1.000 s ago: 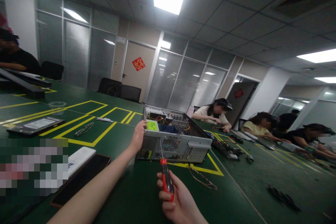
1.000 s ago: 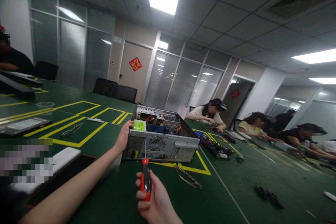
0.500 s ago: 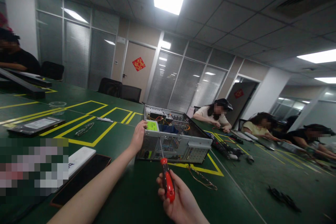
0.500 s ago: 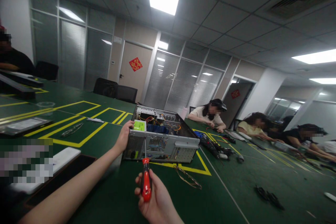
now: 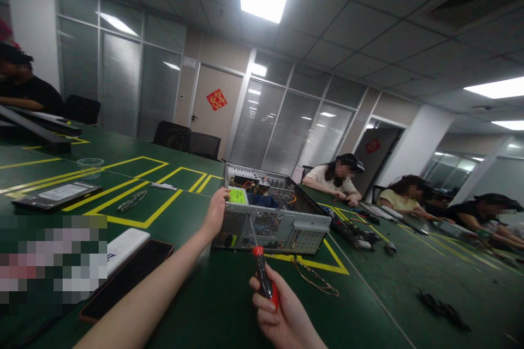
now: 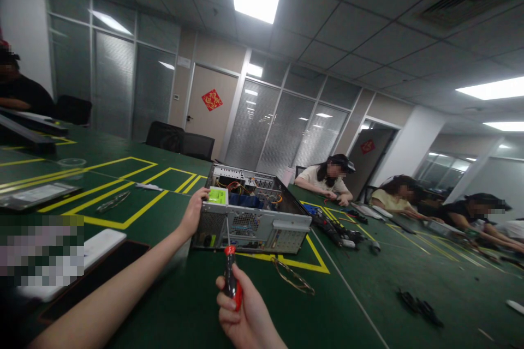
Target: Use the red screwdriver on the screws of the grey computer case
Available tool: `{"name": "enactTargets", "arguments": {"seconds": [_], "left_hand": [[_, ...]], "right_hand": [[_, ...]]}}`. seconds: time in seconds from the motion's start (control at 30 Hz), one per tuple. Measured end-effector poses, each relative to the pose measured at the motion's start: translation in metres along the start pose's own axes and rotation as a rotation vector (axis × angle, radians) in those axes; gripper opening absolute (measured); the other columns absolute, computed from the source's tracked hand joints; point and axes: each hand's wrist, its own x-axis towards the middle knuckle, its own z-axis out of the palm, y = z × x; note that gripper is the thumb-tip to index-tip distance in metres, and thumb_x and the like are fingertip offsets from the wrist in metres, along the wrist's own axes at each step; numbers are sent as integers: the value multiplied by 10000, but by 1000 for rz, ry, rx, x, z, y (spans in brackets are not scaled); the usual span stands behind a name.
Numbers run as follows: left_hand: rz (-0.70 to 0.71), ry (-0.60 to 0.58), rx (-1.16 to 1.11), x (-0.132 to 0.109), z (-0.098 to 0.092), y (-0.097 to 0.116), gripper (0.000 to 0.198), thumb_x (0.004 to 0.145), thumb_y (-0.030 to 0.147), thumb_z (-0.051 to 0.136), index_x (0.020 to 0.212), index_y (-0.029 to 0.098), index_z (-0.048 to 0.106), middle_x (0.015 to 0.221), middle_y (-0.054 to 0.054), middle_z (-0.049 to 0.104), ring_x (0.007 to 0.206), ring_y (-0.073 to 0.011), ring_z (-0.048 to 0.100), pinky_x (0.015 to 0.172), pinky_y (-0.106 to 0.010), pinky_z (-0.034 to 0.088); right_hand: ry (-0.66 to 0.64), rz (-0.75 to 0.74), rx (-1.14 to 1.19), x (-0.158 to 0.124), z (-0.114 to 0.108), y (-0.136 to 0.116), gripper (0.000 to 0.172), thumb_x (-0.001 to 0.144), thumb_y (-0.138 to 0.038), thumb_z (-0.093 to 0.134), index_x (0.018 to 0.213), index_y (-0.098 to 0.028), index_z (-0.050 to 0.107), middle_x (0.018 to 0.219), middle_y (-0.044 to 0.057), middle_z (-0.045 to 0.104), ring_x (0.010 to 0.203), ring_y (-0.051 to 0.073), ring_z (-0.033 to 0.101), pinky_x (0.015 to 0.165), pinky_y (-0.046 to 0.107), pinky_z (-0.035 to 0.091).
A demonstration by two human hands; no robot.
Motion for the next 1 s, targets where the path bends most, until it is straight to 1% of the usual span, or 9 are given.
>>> {"name": "enactTargets", "arguments": {"seconds": [0.07, 0.17, 0.3, 0.4, 0.5, 0.6, 0.8, 0.87, 1.0], "left_hand": [[-5, 0, -3, 0, 0, 0, 506, 1025, 556, 237, 977, 226, 617, 1259, -110, 666, 1335, -246, 536, 1186, -479, 389], [-6, 3, -3, 0, 0, 0, 505, 1024, 558, 239, 977, 226, 616, 1264, -109, 666, 1331, -245, 540, 1183, -478, 392], [-3, 9, -6, 0, 0, 2, 494, 1022, 551, 247, 976, 227, 617, 1246, -108, 673, 1321, -248, 548, 1176, -480, 396], [9, -4, -14, 1, -1, 3, 477, 1021, 535, 258, 976, 228, 621, 1246, -107, 676, 1300, -245, 564, 1166, -468, 411], [15, -6, -10, 1, -2, 4, 466, 1023, 516, 264, 975, 229, 628, 1238, -102, 680, 1300, -243, 565, 1170, -465, 411], [3, 5, -4, 0, -1, 4, 468, 1024, 519, 268, 977, 230, 632, 1234, -101, 681, 1313, -246, 556, 1175, -471, 407], [-9, 5, -16, 0, -1, 6, 494, 1019, 561, 257, 980, 232, 623, 1236, -103, 673, 1316, -245, 550, 1177, -470, 403], [-13, 2, -19, 0, -2, 7, 496, 1016, 566, 254, 977, 231, 619, 1231, -104, 672, 1313, -245, 549, 1176, -468, 402], [-24, -10, -15, 0, -2, 8, 478, 1018, 548, 259, 970, 230, 612, 1248, -103, 664, 1312, -243, 549, 1175, -461, 401]], "right_hand": [[74, -50, 51, 0, 3, -1, 345, 981, -328, 602, 776, -56, 654, 641, 20, 624, 397, -9, 337, 336, 86, 190], [142, -65, 58, 1, 5, -1, 399, 1038, -353, 476, 832, -60, 651, 679, 38, 643, 429, 19, 431, 362, 99, 262], [163, -11, -41, 5, -1, 9, 330, 1015, -380, 510, 950, -91, 655, 711, 28, 666, 490, 73, 559, 419, 150, 376], [138, 43, -152, 17, -13, 24, 294, 977, -404, 556, 964, -127, 652, 732, 16, 674, 544, 103, 613, 455, 183, 404], [145, 145, -278, 34, -29, 41, 314, 957, -439, 544, 908, -145, 641, 701, 3, 652, 510, 111, 594, 439, 205, 359], [195, 236, -376, 48, -40, 53, 373, 985, -455, 448, 875, -148, 628, 646, -4, 614, 479, 110, 567, 446, 204, 327], [232, 268, -369, 53, -44, 52, 506, 1041, -394, 225, 926, -125, 637, 640, 12, 601, 449, 107, 539, 419, 204, 274], [218, 284, -355, 54, -45, 51, 499, 1036, -398, 241, 925, -118, 640, 638, 16, 601, 437, 103, 523, 407, 201, 253], [184, 304, -339, 56, -49, 51, 403, 989, -431, 415, 880, -117, 643, 633, 22, 601, 446, 101, 525, 405, 184, 228]]}}
